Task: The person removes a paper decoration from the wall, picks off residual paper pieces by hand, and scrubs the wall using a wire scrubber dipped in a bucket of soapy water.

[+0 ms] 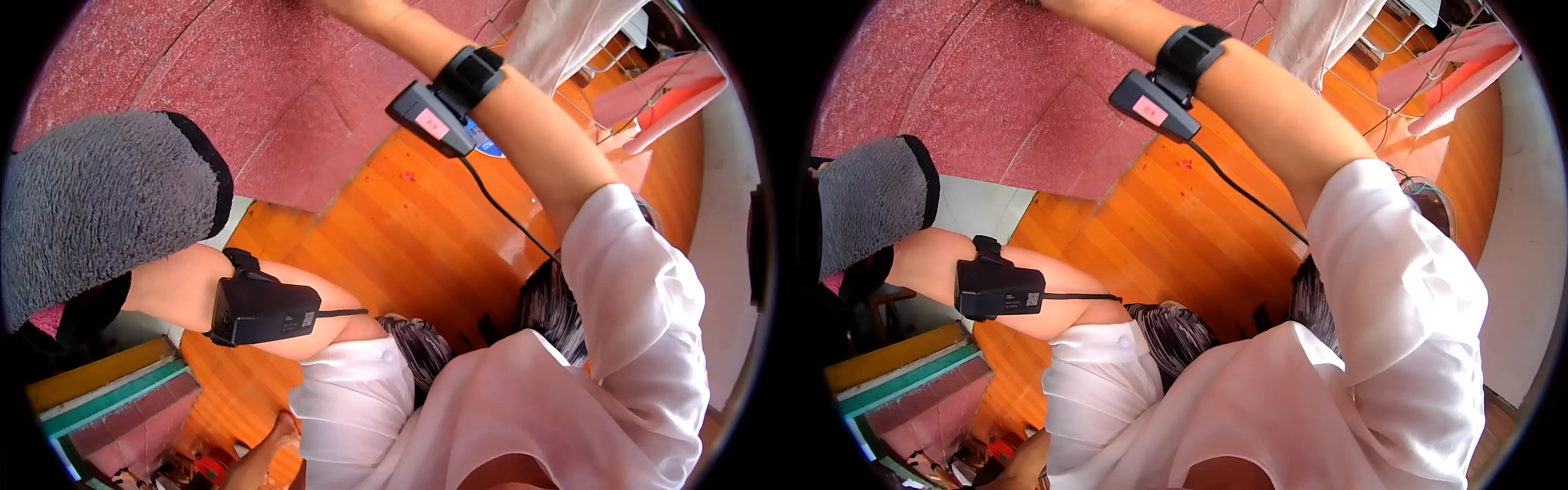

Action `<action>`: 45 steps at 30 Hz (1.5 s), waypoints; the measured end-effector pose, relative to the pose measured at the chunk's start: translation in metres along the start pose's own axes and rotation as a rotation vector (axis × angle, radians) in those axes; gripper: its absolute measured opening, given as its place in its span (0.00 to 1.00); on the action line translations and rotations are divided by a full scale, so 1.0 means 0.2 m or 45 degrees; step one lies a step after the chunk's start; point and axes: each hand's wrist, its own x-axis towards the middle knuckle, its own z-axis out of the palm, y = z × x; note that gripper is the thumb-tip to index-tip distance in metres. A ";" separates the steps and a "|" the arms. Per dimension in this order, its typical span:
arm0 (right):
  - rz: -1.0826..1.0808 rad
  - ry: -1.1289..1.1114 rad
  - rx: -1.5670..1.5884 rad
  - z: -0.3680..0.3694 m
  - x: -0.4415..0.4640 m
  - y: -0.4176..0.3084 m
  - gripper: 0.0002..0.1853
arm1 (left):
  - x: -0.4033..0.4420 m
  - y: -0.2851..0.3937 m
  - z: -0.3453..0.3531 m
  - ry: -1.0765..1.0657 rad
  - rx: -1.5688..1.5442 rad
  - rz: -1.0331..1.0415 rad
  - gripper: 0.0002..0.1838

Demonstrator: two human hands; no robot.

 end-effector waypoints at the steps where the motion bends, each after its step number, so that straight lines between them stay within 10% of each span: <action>1: 0.125 -0.192 -0.017 -0.02 -0.12 -0.06 0.18 | 0.04 -0.02 0.02 0.072 -0.131 0.192 0.15; 5: 0.442 -0.920 0.124 -0.13 -0.59 -0.13 0.16 | 0.21 -0.02 0.10 0.203 -0.200 0.838 0.18; 9: 0.773 -0.650 0.144 -0.16 -0.30 -0.05 0.17 | 0.31 0.02 0.12 0.334 -0.078 1.238 0.22; 13: 1.067 0.060 0.389 -0.11 0.35 0.08 0.20 | 0.30 0.05 0.09 0.308 -0.115 1.253 0.24; 17: 0.608 0.034 -0.174 0.04 0.47 0.09 0.22 | 0.23 0.06 0.02 0.326 -0.033 1.218 0.23; 21: 0.257 -0.616 -0.026 -0.06 0.34 -0.04 0.19 | 0.19 0.09 -0.03 0.303 0.003 1.189 0.25; 27: 0.897 0.169 -0.067 -0.06 0.69 0.35 0.23 | 0.19 0.11 -0.09 0.005 0.052 1.115 0.21; 31: 0.520 -0.069 -0.255 -0.01 0.63 0.28 0.20 | 0.18 0.11 -0.10 0.012 0.037 1.127 0.21; 35: 1.091 0.078 0.234 -0.13 0.73 0.36 0.21 | 0.20 0.11 -0.08 0.015 0.031 1.086 0.21; 41: 0.844 -0.288 -0.001 -0.08 0.70 0.19 0.22 | 0.22 0.10 -0.07 0.080 0.084 1.127 0.22; 45: 0.922 0.195 0.153 -0.06 0.79 0.38 0.21 | 0.20 0.08 -0.09 0.147 -0.028 1.130 0.25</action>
